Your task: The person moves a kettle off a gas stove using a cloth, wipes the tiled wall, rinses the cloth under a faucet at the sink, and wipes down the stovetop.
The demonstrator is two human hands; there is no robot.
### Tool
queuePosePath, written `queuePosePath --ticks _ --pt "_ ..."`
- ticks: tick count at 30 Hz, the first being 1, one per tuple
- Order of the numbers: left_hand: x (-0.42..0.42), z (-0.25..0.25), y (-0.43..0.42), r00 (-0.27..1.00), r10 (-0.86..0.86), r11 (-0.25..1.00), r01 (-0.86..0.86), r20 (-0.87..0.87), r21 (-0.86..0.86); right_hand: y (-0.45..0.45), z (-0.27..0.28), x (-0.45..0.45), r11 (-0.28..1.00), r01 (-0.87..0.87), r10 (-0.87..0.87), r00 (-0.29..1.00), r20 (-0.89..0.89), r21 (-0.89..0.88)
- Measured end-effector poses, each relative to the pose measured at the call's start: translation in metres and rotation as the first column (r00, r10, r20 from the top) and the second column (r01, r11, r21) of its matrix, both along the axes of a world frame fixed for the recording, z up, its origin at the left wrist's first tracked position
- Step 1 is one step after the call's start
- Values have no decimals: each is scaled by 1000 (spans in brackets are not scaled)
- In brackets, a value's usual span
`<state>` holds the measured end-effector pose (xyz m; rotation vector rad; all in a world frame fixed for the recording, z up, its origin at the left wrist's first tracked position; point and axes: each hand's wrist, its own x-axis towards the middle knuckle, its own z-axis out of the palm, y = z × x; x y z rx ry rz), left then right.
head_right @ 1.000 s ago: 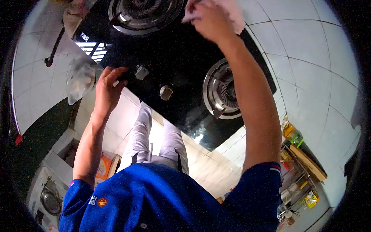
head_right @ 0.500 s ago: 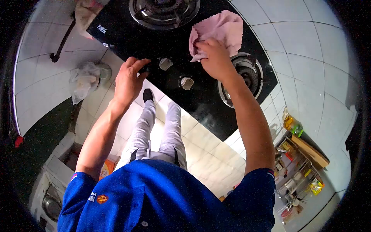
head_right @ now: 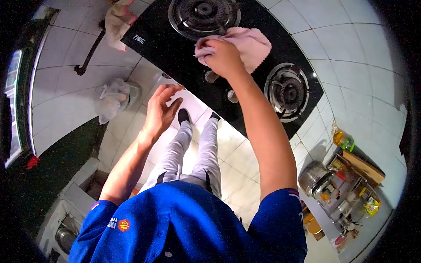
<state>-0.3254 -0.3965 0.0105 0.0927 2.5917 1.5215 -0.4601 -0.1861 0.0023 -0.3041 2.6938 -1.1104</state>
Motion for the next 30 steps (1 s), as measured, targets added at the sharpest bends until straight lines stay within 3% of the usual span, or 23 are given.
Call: queuePosePath --ticks 5,9,11,13,15,16,17,19,21,23,27,28,29,30 --pt "18 -8 -9 998 30 999 -31 59 18 -52 -17 -5 999 2 1 995 -101 32" --pt "19 -17 -9 990 117 985 -126 83 119 -100 -11 3 982 -59 49 997 -63 -177" --pt "19 -19 -12 986 128 978 -144 105 153 -116 0 14 967 -9 11 1000 6 -254" --pt "20 -12 -13 983 150 965 -168 105 203 -122 5 21 899 -20 34 999 24 -437" --pt "25 -21 -22 977 167 962 -191 131 196 -111 17 35 775 -49 -28 993 -112 -631" --pt "23 -17 -16 975 200 934 -221 101 281 -92 41 41 797 -31 -26 996 -85 -603" --pt "24 -19 -18 975 198 941 -218 102 259 -69 66 47 820 -15 -23 998 -59 -572" --pt "24 -14 -16 980 179 957 -193 82 215 -25 108 60 735 203 -118 978 174 -647" --pt "24 -5 -4 979 191 962 -201 73 186 23 129 70 546 299 -160 954 253 -783" --pt "26 -5 4 983 162 960 -178 88 215 68 137 76 368 262 -203 959 198 -892" --pt "33 -4 28 985 144 973 -159 99 169 124 147 57 708 306 -338 938 75 -636" --pt "36 -3 32 982 156 969 -174 108 178 131 139 50 854 257 -314 948 -55 -452" --pt "39 -1 39 977 173 960 -196 124 201 130 132 43 848 253 -311 949 -51 -467" --pt "42 -2 41 979 162 967 -182 123 178 125 124 35 951 161 -213 960 -180 -265"
